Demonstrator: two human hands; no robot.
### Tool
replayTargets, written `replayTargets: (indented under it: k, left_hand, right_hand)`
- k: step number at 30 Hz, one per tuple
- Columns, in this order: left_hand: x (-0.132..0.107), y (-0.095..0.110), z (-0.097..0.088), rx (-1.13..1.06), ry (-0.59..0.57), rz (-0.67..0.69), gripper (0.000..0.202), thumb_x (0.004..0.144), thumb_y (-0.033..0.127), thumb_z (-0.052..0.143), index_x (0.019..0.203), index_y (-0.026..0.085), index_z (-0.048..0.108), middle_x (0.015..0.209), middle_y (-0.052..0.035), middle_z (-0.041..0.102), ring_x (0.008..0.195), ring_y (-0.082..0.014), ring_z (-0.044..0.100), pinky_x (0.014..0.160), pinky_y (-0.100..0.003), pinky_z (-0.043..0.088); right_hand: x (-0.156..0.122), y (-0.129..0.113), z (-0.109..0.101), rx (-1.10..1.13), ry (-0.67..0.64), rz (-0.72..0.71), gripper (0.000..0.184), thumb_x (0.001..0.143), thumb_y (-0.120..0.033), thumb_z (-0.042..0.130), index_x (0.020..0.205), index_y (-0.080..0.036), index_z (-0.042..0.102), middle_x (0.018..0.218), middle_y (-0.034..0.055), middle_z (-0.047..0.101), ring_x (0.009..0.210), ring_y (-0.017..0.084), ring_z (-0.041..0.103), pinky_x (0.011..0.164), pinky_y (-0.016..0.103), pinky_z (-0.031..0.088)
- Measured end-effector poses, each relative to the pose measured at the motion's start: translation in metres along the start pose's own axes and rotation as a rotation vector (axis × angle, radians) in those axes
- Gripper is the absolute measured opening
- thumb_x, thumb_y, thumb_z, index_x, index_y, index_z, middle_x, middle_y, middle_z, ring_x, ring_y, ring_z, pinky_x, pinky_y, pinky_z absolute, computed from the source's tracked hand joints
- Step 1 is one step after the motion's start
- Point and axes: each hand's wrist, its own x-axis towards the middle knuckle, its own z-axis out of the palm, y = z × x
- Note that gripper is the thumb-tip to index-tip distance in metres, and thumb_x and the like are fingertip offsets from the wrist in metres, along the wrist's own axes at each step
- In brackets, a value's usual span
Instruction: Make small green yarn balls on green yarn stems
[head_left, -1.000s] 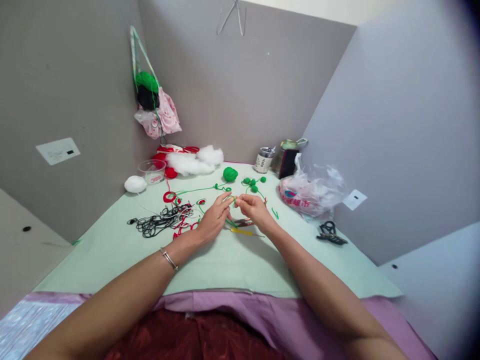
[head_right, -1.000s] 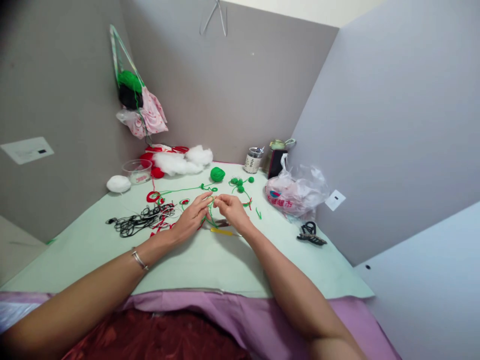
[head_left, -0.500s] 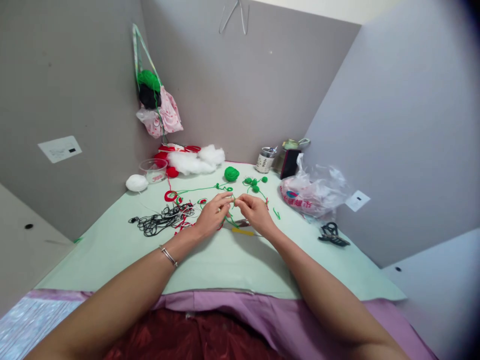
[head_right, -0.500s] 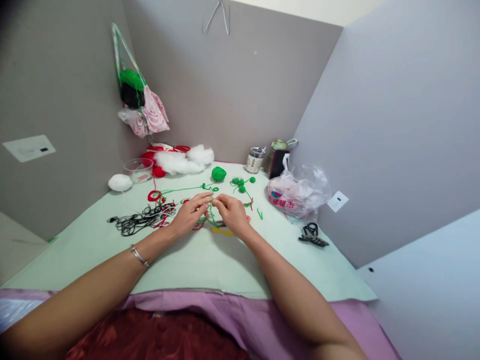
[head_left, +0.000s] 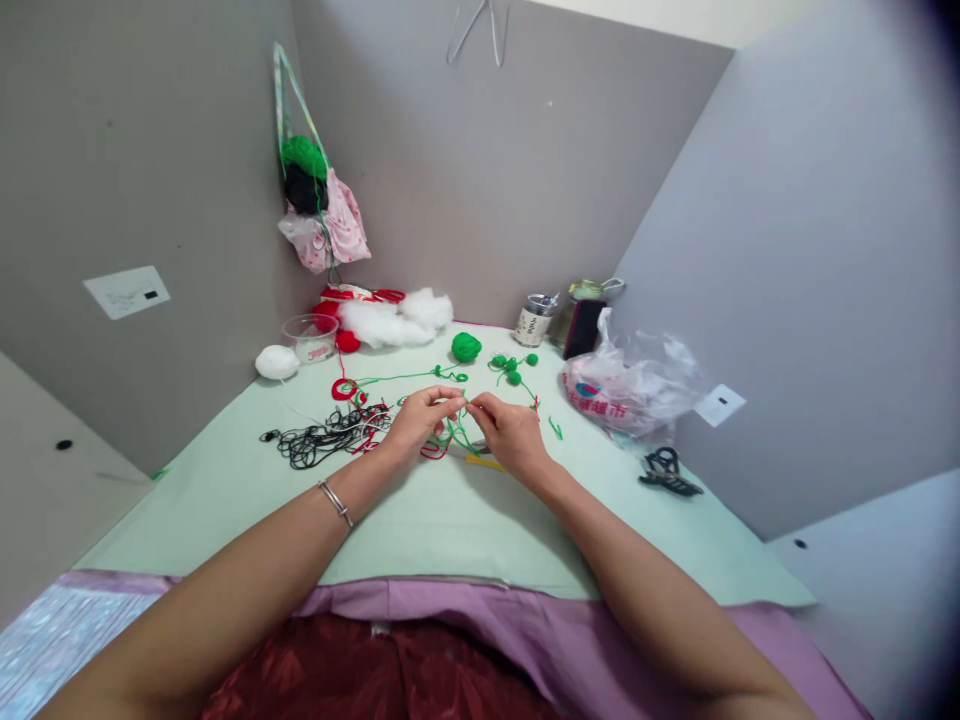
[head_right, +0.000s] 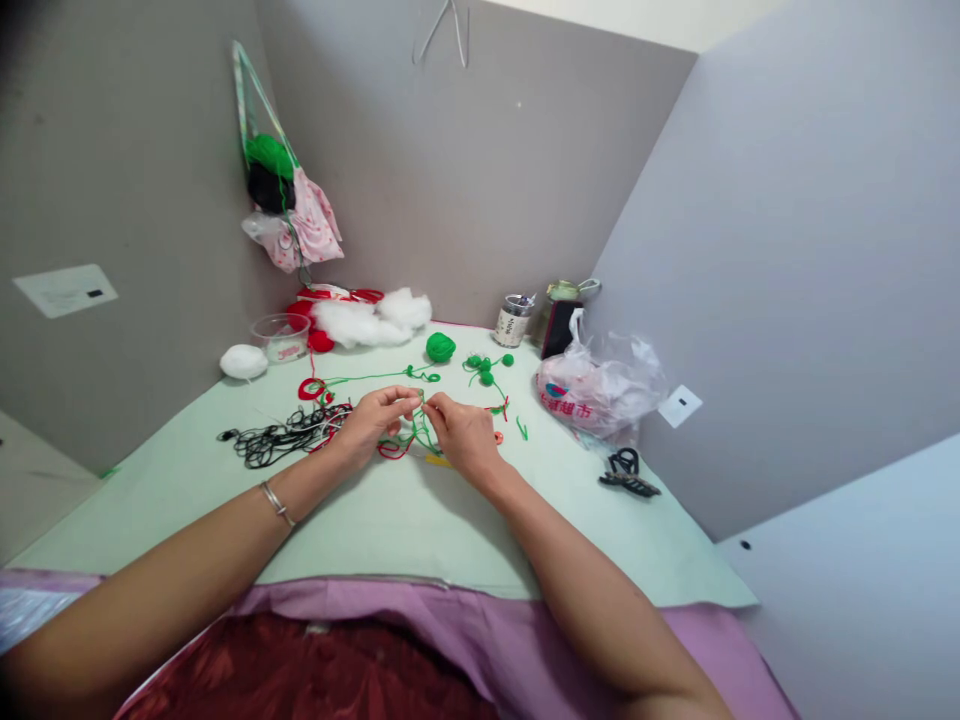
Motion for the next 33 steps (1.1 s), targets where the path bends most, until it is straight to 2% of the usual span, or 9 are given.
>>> replayTargets:
  k: [4, 9, 11, 14, 18, 22, 26, 31, 33]
  left_hand:
    - [-0.0007, 0.0003, -0.0009, -0.012, -0.003, 0.008, 0.032, 0.07, 0.042, 0.072, 0.084, 0.014, 0.065, 0.072, 0.0006, 0.055, 0.05, -0.0052, 0.04, 0.048, -0.021, 0.03]
    - [0.0001, 0.0008, -0.0018, -0.035, -0.013, 0.02, 0.025, 0.071, 0.036, 0.07, 0.069, 0.013, 0.06, 0.095, -0.0047, 0.062, 0.056, -0.0047, 0.043, 0.051, -0.02, 0.033]
    - [0.0004, 0.0011, -0.0022, -0.055, -0.016, -0.002, 0.023, 0.071, 0.032, 0.069, 0.066, 0.013, 0.058, 0.098, -0.0054, 0.062, 0.06, -0.0051, 0.045, 0.052, -0.02, 0.033]
    - [0.0007, 0.0013, -0.0032, -0.112, -0.017, -0.028, 0.017, 0.071, 0.028, 0.067, 0.068, 0.014, 0.057, 0.087, -0.003, 0.06, 0.06, -0.0054, 0.045, 0.052, -0.018, 0.033]
    - [0.0009, 0.0012, -0.0046, -0.188, -0.054, -0.046, 0.015, 0.072, 0.025, 0.065, 0.069, 0.016, 0.053, 0.065, 0.0023, 0.05, 0.055, -0.0058, 0.043, 0.051, -0.017, 0.032]
    - [0.0009, 0.0016, -0.0044, -0.228, -0.076, -0.064, 0.014, 0.071, 0.021, 0.062, 0.067, 0.016, 0.049, 0.059, 0.0028, 0.049, 0.052, -0.0059, 0.043, 0.05, -0.017, 0.032]
    - [0.0005, 0.0046, -0.0031, -0.277, -0.072, -0.044, 0.014, 0.07, 0.019, 0.06, 0.064, 0.017, 0.047, 0.056, 0.0039, 0.046, 0.05, -0.0061, 0.042, 0.048, -0.018, 0.031]
    - [0.0014, 0.0075, -0.0028, -0.364, -0.087, -0.046, 0.013, 0.067, 0.018, 0.06, 0.064, 0.015, 0.047, 0.073, 0.0005, 0.055, 0.05, -0.0044, 0.042, 0.046, -0.018, 0.031]
    - [0.0017, 0.007, -0.0035, -0.346, -0.084, -0.034, 0.013, 0.068, 0.018, 0.061, 0.065, 0.015, 0.048, 0.07, 0.0014, 0.053, 0.051, -0.0048, 0.043, 0.047, -0.018, 0.032]
  right_hand:
    - [-0.001, -0.0006, 0.0013, -0.065, 0.009, -0.035, 0.024, 0.096, -0.034, 0.047, 0.086, -0.022, 0.065, 0.062, -0.0014, 0.065, 0.054, 0.012, 0.054, 0.054, 0.024, 0.024]
    - [-0.0014, 0.0001, 0.0025, -0.114, 0.015, -0.066, 0.024, 0.097, -0.033, 0.046, 0.088, -0.022, 0.065, 0.065, -0.0006, 0.067, 0.057, 0.012, 0.057, 0.054, 0.024, 0.023]
    - [-0.0011, 0.001, 0.0022, -0.119, 0.019, -0.063, 0.023, 0.096, -0.033, 0.046, 0.088, -0.022, 0.065, 0.066, -0.0004, 0.068, 0.057, 0.013, 0.057, 0.055, 0.025, 0.023]
    - [-0.0005, 0.003, 0.0017, -0.121, 0.021, -0.054, 0.023, 0.096, -0.033, 0.046, 0.089, -0.022, 0.065, 0.067, 0.0002, 0.069, 0.058, 0.013, 0.059, 0.055, 0.025, 0.023]
    - [0.0005, 0.0049, 0.0018, -0.091, 0.017, -0.026, 0.022, 0.095, -0.033, 0.047, 0.089, -0.022, 0.066, 0.069, 0.0007, 0.07, 0.06, 0.014, 0.06, 0.056, 0.025, 0.025]
    - [0.0013, 0.0038, 0.001, 0.021, 0.005, 0.011, 0.02, 0.094, -0.034, 0.05, 0.092, -0.023, 0.067, 0.064, -0.0006, 0.067, 0.057, 0.014, 0.057, 0.057, 0.024, 0.028]
    - [0.0023, 0.0028, -0.0012, 0.19, 0.0, 0.044, 0.018, 0.091, -0.033, 0.053, 0.092, -0.022, 0.067, 0.058, -0.0029, 0.06, 0.051, 0.012, 0.048, 0.056, 0.023, 0.029]
    - [0.0042, 0.0057, -0.0019, 0.388, -0.004, 0.098, 0.02, 0.089, -0.034, 0.054, 0.084, -0.02, 0.067, 0.052, -0.0047, 0.047, 0.05, 0.01, 0.04, 0.053, 0.023, 0.028]
    - [0.0052, 0.0062, -0.0025, 0.473, -0.009, 0.121, 0.022, 0.088, -0.036, 0.055, 0.084, -0.019, 0.067, 0.051, -0.0049, 0.043, 0.05, 0.01, 0.038, 0.052, 0.024, 0.028]
